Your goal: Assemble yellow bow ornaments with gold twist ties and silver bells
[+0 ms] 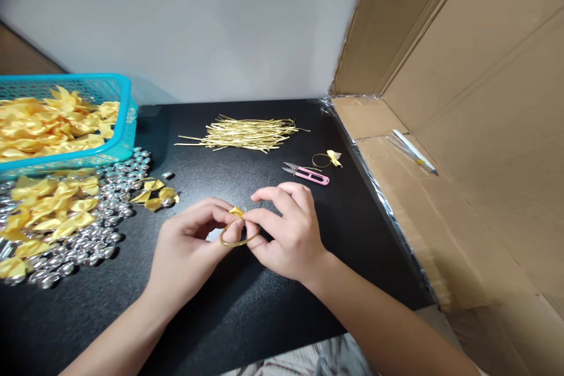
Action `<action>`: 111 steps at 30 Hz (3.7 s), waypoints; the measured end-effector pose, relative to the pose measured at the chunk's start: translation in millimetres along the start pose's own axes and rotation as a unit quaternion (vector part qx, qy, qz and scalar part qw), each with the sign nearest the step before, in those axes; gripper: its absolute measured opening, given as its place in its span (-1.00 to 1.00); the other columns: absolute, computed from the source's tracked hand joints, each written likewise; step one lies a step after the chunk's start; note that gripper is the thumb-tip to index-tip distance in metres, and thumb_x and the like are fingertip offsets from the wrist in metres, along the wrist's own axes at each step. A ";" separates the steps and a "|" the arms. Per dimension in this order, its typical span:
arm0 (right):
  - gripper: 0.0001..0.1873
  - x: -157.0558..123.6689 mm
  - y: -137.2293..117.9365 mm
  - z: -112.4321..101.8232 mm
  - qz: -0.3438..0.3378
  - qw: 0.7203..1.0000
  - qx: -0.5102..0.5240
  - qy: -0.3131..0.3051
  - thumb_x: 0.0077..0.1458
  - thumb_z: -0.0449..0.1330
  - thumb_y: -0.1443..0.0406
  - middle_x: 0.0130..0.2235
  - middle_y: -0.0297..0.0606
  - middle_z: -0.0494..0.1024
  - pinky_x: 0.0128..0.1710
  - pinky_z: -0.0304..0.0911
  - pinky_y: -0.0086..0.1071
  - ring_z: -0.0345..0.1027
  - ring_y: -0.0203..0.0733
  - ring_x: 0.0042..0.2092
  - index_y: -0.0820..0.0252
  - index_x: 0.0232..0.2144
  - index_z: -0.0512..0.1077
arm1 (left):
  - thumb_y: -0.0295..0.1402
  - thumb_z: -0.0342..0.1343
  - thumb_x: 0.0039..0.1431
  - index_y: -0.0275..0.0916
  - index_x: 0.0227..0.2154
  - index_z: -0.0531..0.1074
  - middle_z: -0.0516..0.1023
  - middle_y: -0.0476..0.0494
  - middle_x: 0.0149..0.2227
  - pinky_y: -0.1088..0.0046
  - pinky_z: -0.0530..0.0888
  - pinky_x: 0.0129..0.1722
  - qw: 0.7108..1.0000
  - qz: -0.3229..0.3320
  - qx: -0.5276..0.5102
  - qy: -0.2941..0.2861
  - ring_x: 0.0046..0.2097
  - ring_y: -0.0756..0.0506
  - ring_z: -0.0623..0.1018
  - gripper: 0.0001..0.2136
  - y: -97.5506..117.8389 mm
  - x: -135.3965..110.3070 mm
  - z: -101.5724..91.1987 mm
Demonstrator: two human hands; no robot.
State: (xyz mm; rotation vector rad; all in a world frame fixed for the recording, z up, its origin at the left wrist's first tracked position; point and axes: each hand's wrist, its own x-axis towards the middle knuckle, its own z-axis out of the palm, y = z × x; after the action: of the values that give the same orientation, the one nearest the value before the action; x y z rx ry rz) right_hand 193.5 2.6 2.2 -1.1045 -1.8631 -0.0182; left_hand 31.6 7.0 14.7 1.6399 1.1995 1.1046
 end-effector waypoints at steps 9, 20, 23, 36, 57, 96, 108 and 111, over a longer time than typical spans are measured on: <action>-0.86 1.5 1.4 -0.1 -0.019 1.000 -0.003 0.000 -0.04 0.27 0.42 -0.32 -0.29 0.58 -0.19 0.29 -0.17 0.35 -0.09 -0.24 0.06 -0.49 0.48 | -0.39 0.26 0.00 -0.27 -0.59 0.53 0.54 -0.09 -0.48 0.55 0.46 -0.48 0.998 -0.042 -0.036 -0.010 -0.45 -0.01 0.50 -0.88 0.4 4.2 -0.1; -0.94 -0.3 -4.4 -0.5 0.203 0.955 0.214 -0.034 -0.01 0.29 0.36 -0.21 -0.23 0.51 -0.09 0.32 -0.16 0.38 -0.09 -0.13 0.09 -0.46 0.54 | -0.46 0.26 0.04 -0.26 -0.53 0.52 0.52 -0.09 -0.45 0.49 0.46 -0.42 0.997 0.061 0.020 0.032 -0.40 -0.03 0.52 -0.92 2.2 -1.7 -0.3; -0.93 -2.5 -4.8 1.0 0.222 0.947 0.232 -0.031 -0.02 0.29 0.37 -0.21 -0.23 0.49 -0.07 0.30 -0.15 0.36 -0.09 -0.12 0.09 -0.47 0.54 | -0.47 0.26 0.04 -0.26 -0.53 0.52 0.53 -0.09 -0.45 0.48 0.46 -0.43 0.998 0.063 0.016 0.025 -0.40 -0.03 0.52 -0.92 1.5 -1.5 0.1; -0.88 -3.3 -1.0 6.4 0.335 0.837 0.432 -0.019 -0.06 0.34 0.35 -0.34 -0.29 0.49 -0.23 0.30 -0.30 0.39 -0.22 -0.28 0.15 -0.57 0.50 | -0.57 0.31 -0.03 -0.24 -0.47 0.58 0.57 -0.03 -0.42 0.66 0.53 -0.39 0.997 0.062 -0.041 0.026 -0.39 0.05 0.56 -0.89 -2.1 -1.2 3.2; -0.85 -1.7 -3.5 5.4 0.307 0.849 0.431 0.005 -0.07 0.35 0.37 -0.38 -0.30 0.47 -0.32 0.31 -0.35 0.37 -0.26 -0.34 0.17 -0.60 0.47 | -0.52 0.25 0.04 -0.21 -0.43 0.64 0.61 -0.03 -0.40 0.69 0.49 -0.37 0.977 -0.098 -0.192 -0.009 -0.37 0.05 0.57 -0.89 -0.9 2.1 4.4; -0.83 -2.0 -5.3 6.1 0.350 0.856 0.382 0.006 -0.11 0.36 0.35 -0.40 -0.29 0.48 -0.35 0.32 -0.36 0.39 -0.24 -0.36 0.17 -0.62 0.44 | -0.47 0.44 -0.22 -0.30 -0.46 0.57 0.62 -0.02 -0.49 0.67 0.48 -0.42 0.939 -0.230 -0.256 -0.013 -0.46 0.07 0.53 -0.80 0.9 4.0 9.0; -0.84 -3.2 -4.5 7.1 0.349 0.859 0.375 0.006 -0.10 0.35 0.34 -0.40 -0.29 0.48 -0.36 0.33 -0.35 0.39 -0.23 -0.35 0.16 -0.61 0.44 | -0.46 0.35 -0.09 -0.27 -0.45 0.59 0.66 -0.06 -0.46 0.58 0.52 -0.41 0.988 -0.122 -0.091 -0.011 -0.44 -0.01 0.58 -0.91 0.0 0.6 4.6; -0.83 -2.1 -5.5 7.1 0.347 0.862 0.370 0.009 -0.11 0.36 0.33 -0.41 -0.29 0.48 -0.37 0.33 -0.34 0.39 -0.23 -0.37 0.16 -0.62 0.44 | -0.43 0.32 -0.02 -0.27 -0.43 0.60 0.67 -0.08 -0.43 0.55 0.54 -0.38 0.993 -0.102 -0.053 -0.012 -0.41 -0.04 0.61 -0.94 -1.2 0.7 4.6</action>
State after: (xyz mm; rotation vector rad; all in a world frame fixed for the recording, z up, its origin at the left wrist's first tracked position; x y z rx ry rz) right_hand 185.0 1.0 -1.0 -1.1178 -1.1614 1.0124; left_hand 35.7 7.4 12.4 1.4125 1.2402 1.0007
